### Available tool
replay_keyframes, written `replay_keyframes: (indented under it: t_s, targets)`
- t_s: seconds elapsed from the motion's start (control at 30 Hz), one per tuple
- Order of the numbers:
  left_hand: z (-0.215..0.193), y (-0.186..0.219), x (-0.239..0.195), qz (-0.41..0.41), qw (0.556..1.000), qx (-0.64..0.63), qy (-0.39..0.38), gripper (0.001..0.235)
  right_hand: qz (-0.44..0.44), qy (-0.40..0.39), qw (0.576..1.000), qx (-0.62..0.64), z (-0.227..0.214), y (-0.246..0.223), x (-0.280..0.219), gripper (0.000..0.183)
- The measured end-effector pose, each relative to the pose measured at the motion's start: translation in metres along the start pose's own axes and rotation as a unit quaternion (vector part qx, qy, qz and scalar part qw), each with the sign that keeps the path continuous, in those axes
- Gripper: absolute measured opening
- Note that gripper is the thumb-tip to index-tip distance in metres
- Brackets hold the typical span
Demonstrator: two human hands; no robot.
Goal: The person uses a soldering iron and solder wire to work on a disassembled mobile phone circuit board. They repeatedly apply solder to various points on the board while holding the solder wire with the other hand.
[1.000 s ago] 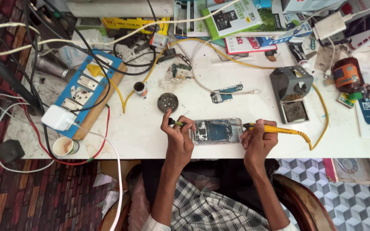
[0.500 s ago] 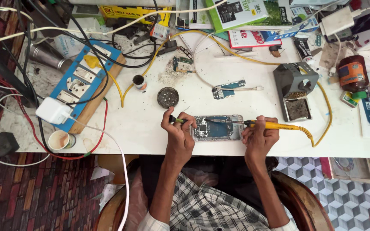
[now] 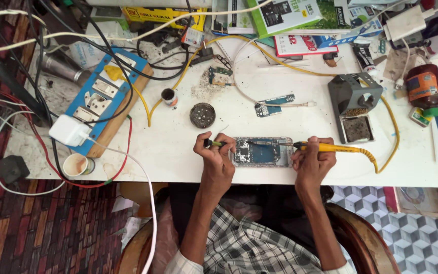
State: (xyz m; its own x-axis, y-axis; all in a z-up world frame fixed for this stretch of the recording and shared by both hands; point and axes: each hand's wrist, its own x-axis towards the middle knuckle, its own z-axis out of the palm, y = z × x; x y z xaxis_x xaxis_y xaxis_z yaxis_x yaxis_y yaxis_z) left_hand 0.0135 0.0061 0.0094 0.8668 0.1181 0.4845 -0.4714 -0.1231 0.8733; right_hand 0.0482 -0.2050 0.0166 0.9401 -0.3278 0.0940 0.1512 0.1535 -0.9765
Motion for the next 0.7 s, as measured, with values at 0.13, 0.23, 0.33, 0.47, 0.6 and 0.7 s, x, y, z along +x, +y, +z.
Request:
replay_keyframes:
  t_s: [0.13, 0.23, 0.33, 0.47, 0.6, 0.7]
  targets:
    - [0.0004, -0.0009, -0.0019, 0.022, 0.999, 0.036, -0.006, 0.065, -0.011, 0.001, 1.0, 0.016, 0.0, 0.0024, -0.0006, 0.022]
    - [0.0026, -0.0027, -0.0018, 0.04, 0.997, 0.065, -0.01, 0.058, -0.017, 0.0, 1.0, 0.011, -0.0014, 0.0033, -0.0006, 0.022]
    - [0.0008, -0.0028, -0.0026, 0.032, 0.999, 0.039, 0.015, 0.042, -0.018, 0.007, 1.0, 0.02, 0.0008, 0.0051, -0.0023, 0.021]
    - [-0.0003, -0.0032, -0.0016, 0.004, 0.998, 0.01, 0.06, 0.036, -0.027, 0.008, 0.997, 0.073, -0.0041, 0.0062, -0.0011, 0.022]
    - [0.0009, 0.001, -0.0022, 0.018, 0.996, 0.035, 0.08, 0.033, -0.016, 0.018, 0.994, 0.111, -0.0068, 0.0052, -0.0001, 0.023]
    - [0.0004, 0.0038, -0.0003, 0.001, 0.995, 0.034, 0.091, 0.032, -0.004, 0.023, 0.993, 0.113, -0.0057, 0.0044, 0.0008, 0.021]
